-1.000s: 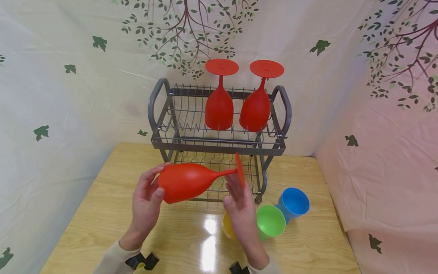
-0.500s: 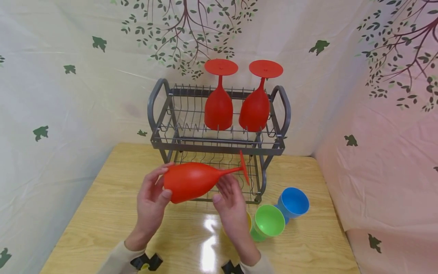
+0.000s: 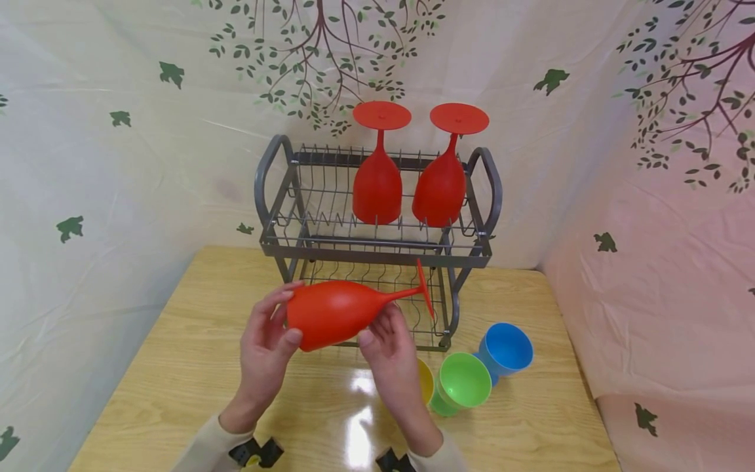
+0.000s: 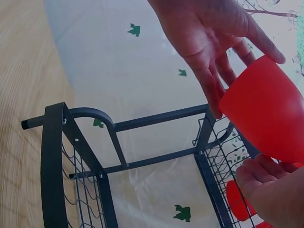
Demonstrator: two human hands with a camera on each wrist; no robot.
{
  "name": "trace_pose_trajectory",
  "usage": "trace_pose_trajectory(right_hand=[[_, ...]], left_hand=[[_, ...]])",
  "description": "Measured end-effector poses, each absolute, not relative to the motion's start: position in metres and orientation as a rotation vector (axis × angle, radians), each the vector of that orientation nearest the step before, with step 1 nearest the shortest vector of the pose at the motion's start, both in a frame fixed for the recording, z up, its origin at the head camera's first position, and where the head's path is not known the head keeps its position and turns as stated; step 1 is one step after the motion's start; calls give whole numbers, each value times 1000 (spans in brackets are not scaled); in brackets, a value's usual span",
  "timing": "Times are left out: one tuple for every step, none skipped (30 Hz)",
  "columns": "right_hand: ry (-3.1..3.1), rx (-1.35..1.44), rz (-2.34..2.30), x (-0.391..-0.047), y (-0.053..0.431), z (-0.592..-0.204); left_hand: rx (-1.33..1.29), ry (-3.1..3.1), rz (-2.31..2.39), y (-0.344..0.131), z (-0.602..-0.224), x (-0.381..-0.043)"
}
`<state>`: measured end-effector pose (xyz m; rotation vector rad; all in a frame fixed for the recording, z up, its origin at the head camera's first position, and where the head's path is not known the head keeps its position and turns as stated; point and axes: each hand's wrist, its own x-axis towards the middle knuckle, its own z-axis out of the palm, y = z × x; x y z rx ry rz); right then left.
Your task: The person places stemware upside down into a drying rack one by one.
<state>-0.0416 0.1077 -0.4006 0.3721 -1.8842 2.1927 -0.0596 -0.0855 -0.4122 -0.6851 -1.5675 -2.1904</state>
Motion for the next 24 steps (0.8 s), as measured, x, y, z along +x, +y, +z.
trace_pose_trajectory(right_hand=[[-1873, 381, 2206, -42, 107, -401], [-1865, 389, 2215, -42, 107, -401], [-1859, 390, 2227, -42, 107, -401], [-1850, 393, 2243, -42, 106, -400], [-1841, 395, 2259, -42, 106, -400], [-1835, 392, 2274, -42, 106, -400], [-1831, 387, 2284, -42, 105, -400], [-1832, 379, 2290, -42, 105, -399], [-1832, 370, 2300, -42, 105, -399], [-1832, 359, 2308, -42, 104, -398], [-1833, 349, 2314, -41, 104, -397], [-1838, 334, 2315, -41, 103, -397], [-1848, 315, 2312, -41, 103, -396], [-1856, 294, 2310, -41, 102, -396], [-1865, 277, 2307, -41, 101, -395], [-1872, 262, 2305, -41, 101, -394], [-1878, 248, 2303, -41, 100, -394], [-1885, 236, 2300, -41, 100, -393], [-1890, 228, 2300, -42, 99, -393], [-1890, 225, 2303, -42, 99, -392], [-1895, 221, 2302, -42, 98, -392], [-1899, 214, 2304, -42, 98, -391], [-1904, 210, 2305, -43, 98, -391], [-1913, 205, 2304, -43, 98, -390]], left_hand=[[-686, -1569, -2183, -85, -413, -60], [-685, -1569, -2178, -85, -413, -60], [-679, -1571, -2177, -84, -413, -59], [-676, -1572, -2173, -84, -413, -59], [-671, -1574, -2170, -84, -414, -59], [-666, -1576, -2167, -83, -414, -59], [-661, -1579, -2164, -83, -415, -59], [-654, -1581, -2166, -83, -415, -59], [-646, -1585, -2168, -83, -415, -59], [-637, -1589, -2171, -83, -415, -59], [-629, -1591, -2175, -83, -416, -59], [-618, -1594, -2180, -82, -416, -58], [-604, -1597, -2188, -82, -417, -58], [-591, -1597, -2201, -82, -417, -58], [-576, -1601, -2209, -82, -417, -57], [-561, -1603, -2218, -81, -418, -57], [-547, -1606, -2223, -81, -418, -56], [-529, -1613, -2230, -80, -418, -56], [-515, -1616, -2238, -80, -418, -56], [-503, -1618, -2244, -79, -418, -56], [-492, -1622, -2248, -78, -418, -55], [-483, -1624, -2253, -78, -419, -55], [-476, -1627, -2256, -78, -419, -55], [-471, -1630, -2261, -78, -420, -55]])
